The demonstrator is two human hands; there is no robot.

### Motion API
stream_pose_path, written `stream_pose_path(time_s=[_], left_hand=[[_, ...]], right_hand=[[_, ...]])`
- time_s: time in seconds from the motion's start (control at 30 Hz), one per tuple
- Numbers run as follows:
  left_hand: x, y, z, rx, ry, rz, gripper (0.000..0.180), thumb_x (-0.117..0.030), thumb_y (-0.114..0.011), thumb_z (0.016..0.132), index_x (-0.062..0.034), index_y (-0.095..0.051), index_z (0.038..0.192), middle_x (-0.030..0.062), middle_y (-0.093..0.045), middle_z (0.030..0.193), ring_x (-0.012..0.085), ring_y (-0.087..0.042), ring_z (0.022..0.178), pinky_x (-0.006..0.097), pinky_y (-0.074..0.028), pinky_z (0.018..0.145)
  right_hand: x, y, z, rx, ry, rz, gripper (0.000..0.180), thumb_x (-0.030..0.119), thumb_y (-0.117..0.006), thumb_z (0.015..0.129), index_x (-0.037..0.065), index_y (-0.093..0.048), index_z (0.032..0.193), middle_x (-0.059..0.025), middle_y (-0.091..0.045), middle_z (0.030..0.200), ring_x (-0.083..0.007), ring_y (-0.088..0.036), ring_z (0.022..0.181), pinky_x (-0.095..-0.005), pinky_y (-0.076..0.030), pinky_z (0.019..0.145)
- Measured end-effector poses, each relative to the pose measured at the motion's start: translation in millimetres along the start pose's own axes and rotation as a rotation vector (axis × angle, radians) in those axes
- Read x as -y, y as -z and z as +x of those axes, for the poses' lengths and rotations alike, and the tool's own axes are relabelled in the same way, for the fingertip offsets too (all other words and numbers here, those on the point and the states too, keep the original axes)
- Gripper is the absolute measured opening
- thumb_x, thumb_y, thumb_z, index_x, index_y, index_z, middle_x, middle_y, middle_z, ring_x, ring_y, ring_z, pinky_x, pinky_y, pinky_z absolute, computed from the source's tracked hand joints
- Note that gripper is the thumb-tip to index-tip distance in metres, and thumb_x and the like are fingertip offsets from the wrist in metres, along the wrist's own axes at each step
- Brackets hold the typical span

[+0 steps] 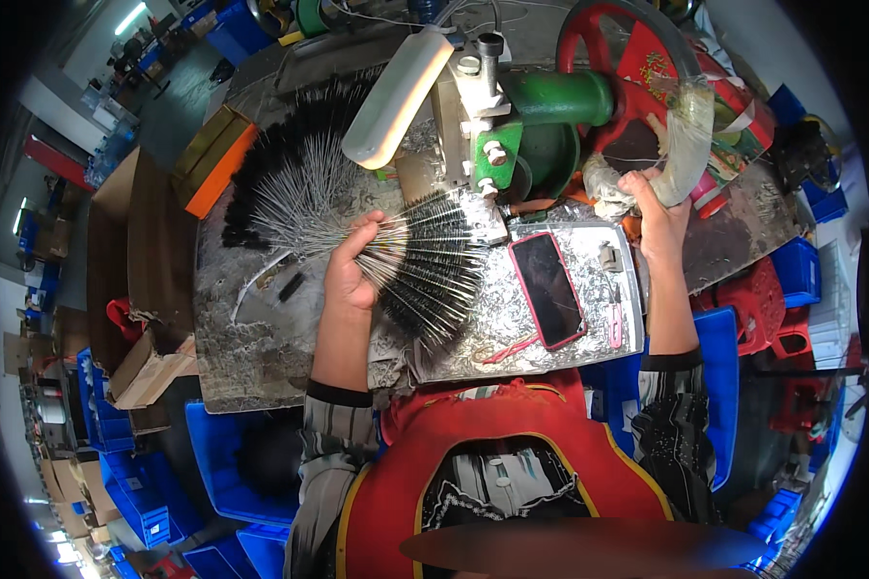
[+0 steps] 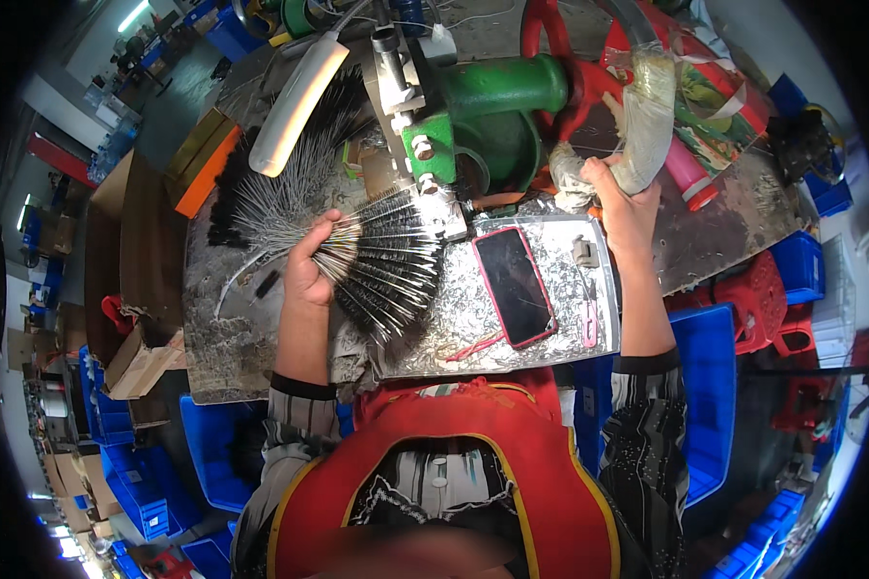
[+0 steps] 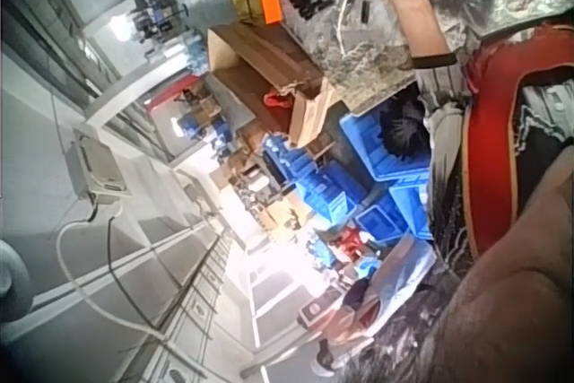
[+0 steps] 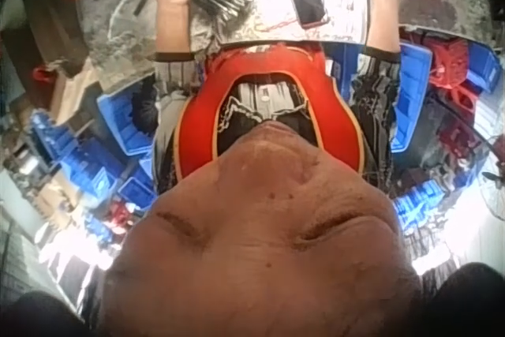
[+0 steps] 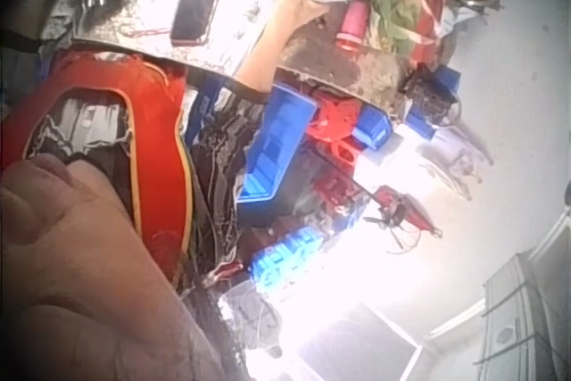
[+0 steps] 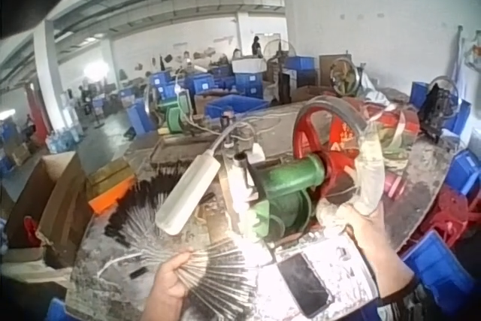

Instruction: Assembling industrial brush or fan components by inserting bristles into bases and securing them with a machine.

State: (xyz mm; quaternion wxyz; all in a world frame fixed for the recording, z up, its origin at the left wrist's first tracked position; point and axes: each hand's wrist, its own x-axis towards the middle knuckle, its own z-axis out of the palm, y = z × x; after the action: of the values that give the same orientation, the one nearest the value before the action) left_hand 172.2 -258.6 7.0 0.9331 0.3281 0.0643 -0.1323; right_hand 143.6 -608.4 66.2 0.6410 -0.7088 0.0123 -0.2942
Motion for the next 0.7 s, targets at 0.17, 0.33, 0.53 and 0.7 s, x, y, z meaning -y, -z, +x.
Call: stream_pose_path(time_s=[0.17,0.33,0.53,0.7], left_hand=[[7,-2,12,-0.032,-0.038,0.024,0.021,0.0,-0.05,0.073,0.0014,-0.05,0.094,0.0136,-0.056,0.088,0.0236,-0.056,0.081,0.035,-0.046,0.076],[9,-8,15,-0.097,-0.095,0.08,0.02,0.001,-0.051,0.072,0.0019,-0.05,0.092,0.0146,-0.057,0.087,0.0239,-0.056,0.081,0.034,-0.047,0.076],[7,-5,19,-0.17,-0.102,0.068,0.021,0.005,-0.052,0.068,0.0037,-0.051,0.089,0.0169,-0.057,0.086,0.0238,-0.057,0.077,0.034,-0.049,0.07],[6,-8,22,-0.163,-0.093,0.102,0.021,0.005,-0.053,0.067,0.004,-0.052,0.088,0.0171,-0.058,0.085,0.0244,-0.057,0.077,0.034,-0.049,0.069]], right_hand=[[-18,-4,3,0.052,0.024,0.201,0.006,0.001,-0.056,0.073,-0.002,-0.055,0.068,-0.0055,-0.057,0.066,-0.0109,-0.054,0.06,-0.0218,-0.042,0.06],[-5,0,10,-0.135,-0.198,0.25,0.014,0.002,-0.061,0.067,-0.002,-0.053,0.076,-0.0077,-0.053,0.065,-0.0149,-0.054,0.055,-0.0267,-0.045,0.049],[29,4,19,-0.028,-0.252,0.21,0.014,0.005,-0.063,0.066,-0.001,-0.053,0.075,-0.007,-0.054,0.063,-0.0135,-0.053,0.05,-0.0231,-0.04,0.04],[6,13,16,0.09,-0.243,0.274,0.012,0.004,-0.062,0.068,0.0,-0.054,0.076,-0.0076,-0.055,0.062,-0.0126,-0.052,0.048,-0.0232,-0.039,0.04]])
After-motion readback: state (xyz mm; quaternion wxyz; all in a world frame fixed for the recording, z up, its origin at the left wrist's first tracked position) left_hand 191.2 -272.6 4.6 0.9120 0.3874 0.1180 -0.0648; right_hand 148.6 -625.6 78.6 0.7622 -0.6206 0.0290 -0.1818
